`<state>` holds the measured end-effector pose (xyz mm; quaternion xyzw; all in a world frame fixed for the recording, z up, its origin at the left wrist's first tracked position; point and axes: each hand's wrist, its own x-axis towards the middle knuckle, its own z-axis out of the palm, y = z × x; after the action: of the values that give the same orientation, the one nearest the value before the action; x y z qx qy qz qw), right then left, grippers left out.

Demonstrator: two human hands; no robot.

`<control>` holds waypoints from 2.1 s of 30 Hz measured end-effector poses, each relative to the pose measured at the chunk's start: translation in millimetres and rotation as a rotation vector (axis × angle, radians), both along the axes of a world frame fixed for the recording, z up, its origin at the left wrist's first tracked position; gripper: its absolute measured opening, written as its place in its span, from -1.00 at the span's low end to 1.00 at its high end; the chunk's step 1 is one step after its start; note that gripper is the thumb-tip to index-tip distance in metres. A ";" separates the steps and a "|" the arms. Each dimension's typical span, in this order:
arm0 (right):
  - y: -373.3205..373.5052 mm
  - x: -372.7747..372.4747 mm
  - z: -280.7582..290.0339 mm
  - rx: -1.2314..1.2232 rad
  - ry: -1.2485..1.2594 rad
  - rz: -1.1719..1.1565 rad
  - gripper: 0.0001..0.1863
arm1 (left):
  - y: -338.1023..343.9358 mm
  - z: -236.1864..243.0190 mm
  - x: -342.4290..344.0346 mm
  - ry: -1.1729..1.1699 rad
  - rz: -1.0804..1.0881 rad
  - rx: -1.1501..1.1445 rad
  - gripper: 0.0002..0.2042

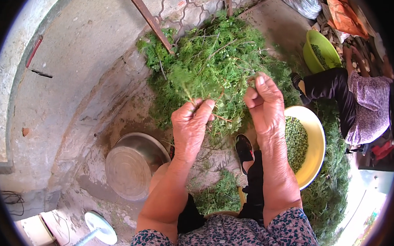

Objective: The person picks up evergreen branches, plucks berries from them by hand, and drops the berries into a basin.

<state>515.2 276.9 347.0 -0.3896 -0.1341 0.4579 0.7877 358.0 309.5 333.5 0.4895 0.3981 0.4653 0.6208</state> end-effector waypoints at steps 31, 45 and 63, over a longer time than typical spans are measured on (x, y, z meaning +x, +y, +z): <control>-5.7 -0.8 -8.6 -0.164 0.101 0.280 -0.74 | 1.9 4.9 2.6 -0.172 -0.138 -0.130 -0.92; -5.7 -13.2 -4.0 -0.152 -0.179 0.152 -0.88 | -1.3 1.7 10.5 -0.149 -0.188 -0.163 -0.90; -9.6 3.7 -2.4 -0.109 -0.029 0.455 -0.76 | 6.4 -1.9 8.2 -0.261 -0.075 -0.271 -0.93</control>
<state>518.9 267.2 344.6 -0.3979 -0.2049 0.6247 0.6399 366.2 315.9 331.6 0.3513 0.3546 0.4439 0.7442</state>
